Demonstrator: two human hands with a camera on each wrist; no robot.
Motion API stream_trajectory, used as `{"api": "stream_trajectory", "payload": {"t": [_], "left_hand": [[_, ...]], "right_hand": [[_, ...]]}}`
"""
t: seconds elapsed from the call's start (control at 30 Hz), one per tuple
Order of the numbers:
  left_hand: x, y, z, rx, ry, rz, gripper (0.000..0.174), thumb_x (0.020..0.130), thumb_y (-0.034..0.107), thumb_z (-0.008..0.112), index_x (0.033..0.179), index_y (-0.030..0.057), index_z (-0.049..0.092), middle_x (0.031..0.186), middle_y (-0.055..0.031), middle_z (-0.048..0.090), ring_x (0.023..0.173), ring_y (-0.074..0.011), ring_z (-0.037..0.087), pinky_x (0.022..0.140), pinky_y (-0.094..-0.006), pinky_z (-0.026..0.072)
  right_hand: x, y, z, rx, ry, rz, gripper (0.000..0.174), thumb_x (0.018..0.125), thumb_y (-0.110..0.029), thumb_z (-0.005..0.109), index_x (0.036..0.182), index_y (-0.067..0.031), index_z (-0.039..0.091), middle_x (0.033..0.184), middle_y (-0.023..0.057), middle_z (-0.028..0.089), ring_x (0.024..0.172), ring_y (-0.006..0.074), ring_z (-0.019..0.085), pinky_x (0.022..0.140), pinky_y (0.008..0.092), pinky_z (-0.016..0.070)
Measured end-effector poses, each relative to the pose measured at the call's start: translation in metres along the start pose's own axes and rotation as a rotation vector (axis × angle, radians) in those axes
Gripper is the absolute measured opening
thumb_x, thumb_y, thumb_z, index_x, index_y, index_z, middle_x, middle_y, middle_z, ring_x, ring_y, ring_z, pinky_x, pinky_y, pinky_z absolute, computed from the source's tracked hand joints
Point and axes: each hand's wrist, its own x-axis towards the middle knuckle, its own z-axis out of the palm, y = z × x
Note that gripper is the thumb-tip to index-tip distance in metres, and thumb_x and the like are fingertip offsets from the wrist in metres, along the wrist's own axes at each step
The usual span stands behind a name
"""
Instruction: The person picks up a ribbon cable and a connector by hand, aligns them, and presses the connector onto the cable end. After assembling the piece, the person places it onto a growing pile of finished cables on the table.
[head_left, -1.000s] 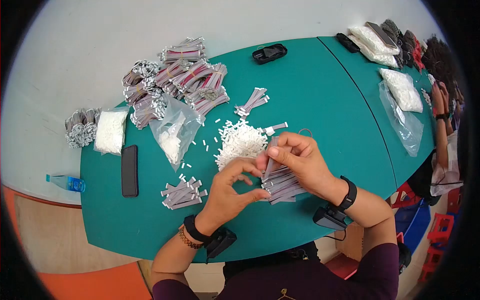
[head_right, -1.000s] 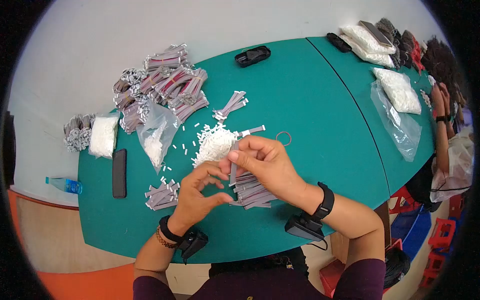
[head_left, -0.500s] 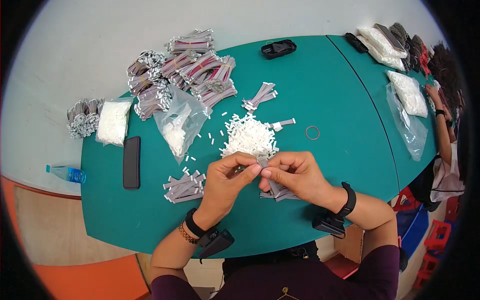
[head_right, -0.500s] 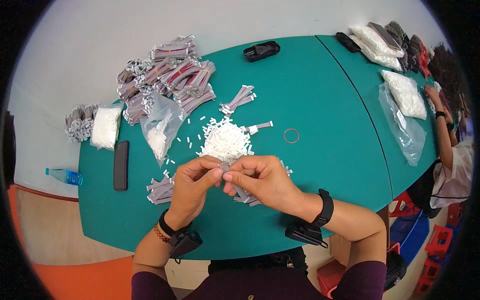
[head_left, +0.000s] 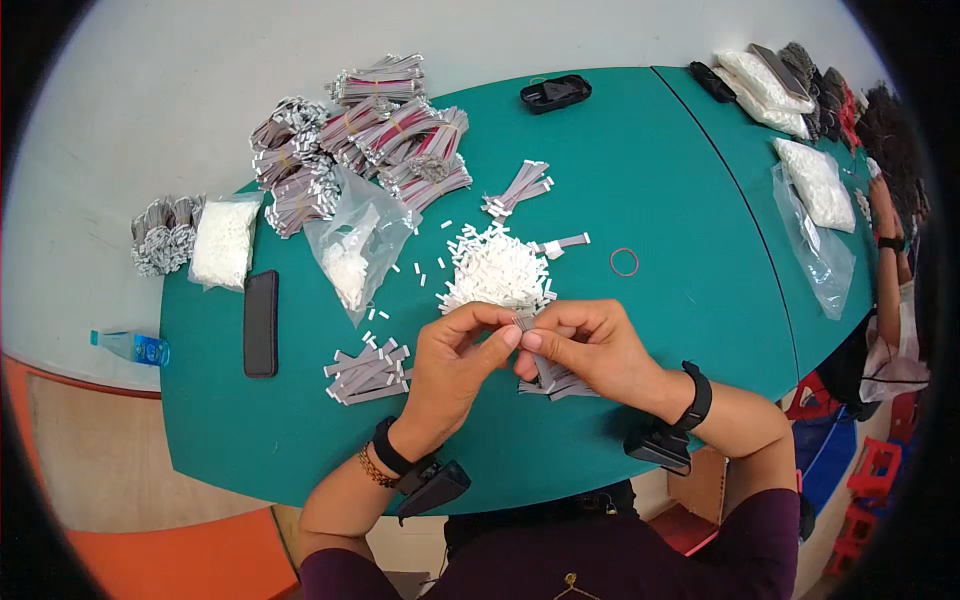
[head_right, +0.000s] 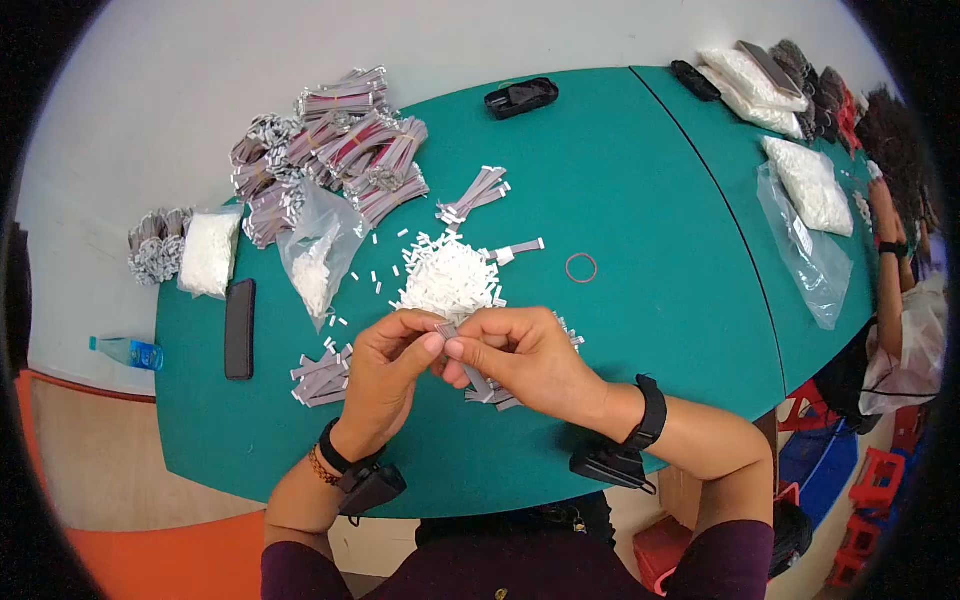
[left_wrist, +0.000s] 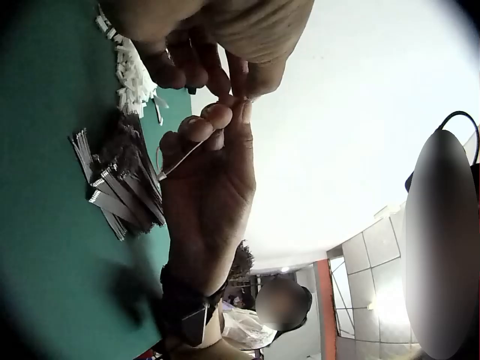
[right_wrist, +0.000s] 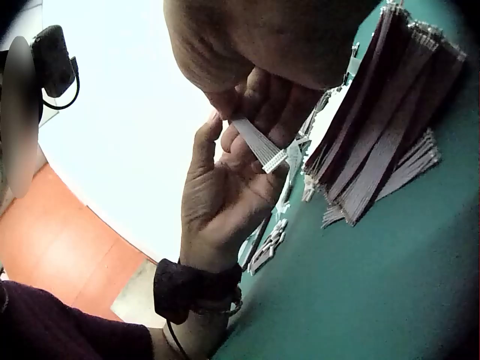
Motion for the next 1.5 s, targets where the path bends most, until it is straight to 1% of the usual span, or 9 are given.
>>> {"api": "stream_trajectory", "payload": {"t": [0.13,0.23,0.33,0.83,1.03,1.13,1.23,1.33,1.5], "left_hand": [[0.0004,0.0033,-0.0019,0.015,-0.001,-0.002,0.013,0.084,0.004,0.064,0.095,-0.0022,0.065,0.091,-0.0073,0.063,0.084,-0.0111,0.057,0.075,-0.0235,0.0458],[0.0004,0.0037,-0.0019,0.051,0.021,0.055,0.012,0.083,0.004,0.065,0.093,-0.0021,0.066,0.091,-0.0076,0.064,0.084,-0.0109,0.058,0.075,-0.0233,0.0457],[0.0010,0.0049,0.0009,0.042,0.038,0.050,0.012,0.081,0.005,0.066,0.092,0.0002,0.066,0.089,-0.0073,0.064,0.071,-0.0105,0.054,0.062,-0.0227,0.0428],[0.0006,0.0052,-0.0004,-0.074,0.058,-0.132,0.013,0.085,0.011,0.064,0.094,0.0018,0.065,0.088,-0.0045,0.064,0.071,-0.0091,0.054,0.061,-0.0227,0.0417],[0.0010,0.0053,0.0021,-0.024,0.037,-0.029,0.013,0.084,0.010,0.064,0.093,0.0005,0.066,0.088,-0.0046,0.064,0.071,-0.0084,0.053,0.061,-0.0221,0.0411],[0.0012,0.0032,-0.0025,0.010,0.012,-0.013,0.015,0.083,0.005,0.065,0.096,-0.0027,0.066,0.092,-0.0085,0.065,0.083,-0.0115,0.059,0.076,-0.0241,0.0468],[0.0017,0.0057,-0.0028,0.022,0.001,-0.047,0.017,0.083,0.005,0.065,0.097,-0.0028,0.066,0.092,-0.0091,0.065,0.084,-0.0127,0.060,0.077,-0.0248,0.0475],[0.0015,0.0066,0.0004,0.025,0.001,-0.026,0.017,0.083,0.008,0.066,0.097,-0.0006,0.067,0.089,-0.0066,0.065,0.076,-0.0095,0.056,0.064,-0.0213,0.0422],[0.0018,0.0045,-0.0020,0.031,-0.020,-0.028,0.016,0.082,0.007,0.066,0.097,-0.0009,0.066,0.088,-0.0073,0.065,0.079,-0.0113,0.058,0.068,-0.0223,0.0444]], "right_hand": [[-0.0002,-0.0060,0.0009,0.015,0.002,0.071,0.016,0.091,-0.014,0.057,0.087,0.0001,0.063,0.075,0.0038,0.066,0.068,0.0047,0.058,0.060,0.0192,0.0451],[0.0001,-0.0058,0.0001,0.022,0.005,0.060,0.016,0.091,-0.013,0.057,0.087,0.0007,0.063,0.075,0.0043,0.066,0.068,0.0056,0.059,0.061,0.0200,0.0460],[0.0008,-0.0033,-0.0008,0.030,0.011,0.028,0.016,0.091,-0.013,0.057,0.087,0.0011,0.063,0.075,0.0046,0.066,0.068,0.0058,0.059,0.061,0.0202,0.0457],[0.0009,-0.0035,-0.0003,0.045,0.027,0.019,0.017,0.091,-0.015,0.056,0.087,0.0008,0.062,0.075,0.0048,0.066,0.069,0.0069,0.059,0.062,0.0207,0.0461],[0.0010,-0.0015,-0.0017,0.022,0.021,0.037,0.016,0.091,-0.013,0.056,0.086,0.0009,0.062,0.074,0.0045,0.066,0.068,0.0069,0.060,0.062,0.0207,0.0468],[0.0010,-0.0014,-0.0010,0.029,0.014,0.055,0.015,0.090,-0.012,0.057,0.086,0.0009,0.062,0.074,0.0041,0.066,0.068,0.0067,0.060,0.062,0.0206,0.0473],[0.0007,-0.0026,-0.0003,0.035,0.013,0.079,0.014,0.090,-0.011,0.057,0.086,0.0007,0.063,0.074,0.0038,0.066,0.067,0.0061,0.060,0.060,0.0198,0.0471],[0.0001,-0.0036,0.0001,0.030,0.001,0.121,0.014,0.090,-0.012,0.057,0.086,0.0000,0.063,0.074,0.0034,0.066,0.065,0.0051,0.059,0.058,0.0184,0.0457],[-0.0008,-0.0011,-0.0010,-0.027,-0.020,0.131,0.013,0.091,-0.012,0.056,0.087,-0.0013,0.063,0.074,0.0023,0.065,0.065,0.0035,0.057,0.054,0.0174,0.0433]]}}
